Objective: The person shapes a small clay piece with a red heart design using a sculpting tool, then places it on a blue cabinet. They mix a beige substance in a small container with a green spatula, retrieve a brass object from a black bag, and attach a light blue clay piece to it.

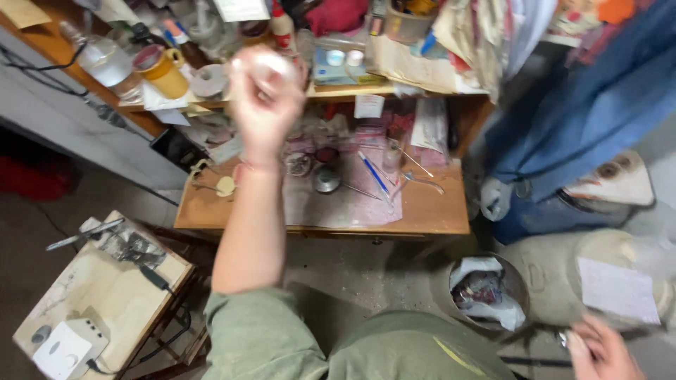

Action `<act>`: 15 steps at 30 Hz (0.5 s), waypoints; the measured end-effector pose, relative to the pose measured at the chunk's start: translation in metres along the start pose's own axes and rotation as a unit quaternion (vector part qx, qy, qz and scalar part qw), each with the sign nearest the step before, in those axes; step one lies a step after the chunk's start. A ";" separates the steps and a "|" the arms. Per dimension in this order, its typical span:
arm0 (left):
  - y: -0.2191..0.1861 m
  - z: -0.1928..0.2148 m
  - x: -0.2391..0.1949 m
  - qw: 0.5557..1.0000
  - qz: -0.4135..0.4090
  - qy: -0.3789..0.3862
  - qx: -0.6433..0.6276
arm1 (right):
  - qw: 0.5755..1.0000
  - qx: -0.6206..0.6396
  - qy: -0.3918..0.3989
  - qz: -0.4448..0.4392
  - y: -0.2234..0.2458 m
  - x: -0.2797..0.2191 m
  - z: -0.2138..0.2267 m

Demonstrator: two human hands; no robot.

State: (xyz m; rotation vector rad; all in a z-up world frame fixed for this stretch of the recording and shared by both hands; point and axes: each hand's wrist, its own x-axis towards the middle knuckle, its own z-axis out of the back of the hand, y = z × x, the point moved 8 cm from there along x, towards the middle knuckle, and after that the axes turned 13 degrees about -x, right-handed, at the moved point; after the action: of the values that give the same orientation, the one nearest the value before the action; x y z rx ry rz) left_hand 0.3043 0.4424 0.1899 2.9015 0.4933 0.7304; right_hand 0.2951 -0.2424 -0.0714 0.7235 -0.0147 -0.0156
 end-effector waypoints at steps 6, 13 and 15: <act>0.227 0.033 -0.124 0.615 -0.055 0.214 0.757 | 0.920 -0.080 -0.032 0.382 0.224 -0.046 0.062; 0.402 0.043 -0.183 0.666 0.054 0.322 0.670 | 0.836 -0.213 -0.237 0.447 0.248 -0.100 0.137; 0.432 0.040 -0.193 0.655 0.071 0.349 0.667 | 0.834 -0.251 -0.252 0.422 0.222 -0.103 0.150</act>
State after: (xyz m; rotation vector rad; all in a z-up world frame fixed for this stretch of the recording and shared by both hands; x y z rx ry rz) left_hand 0.2854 -0.0306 0.1482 3.6937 1.3665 2.4205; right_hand 0.1917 -0.1732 0.1874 0.1155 -0.8131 0.6230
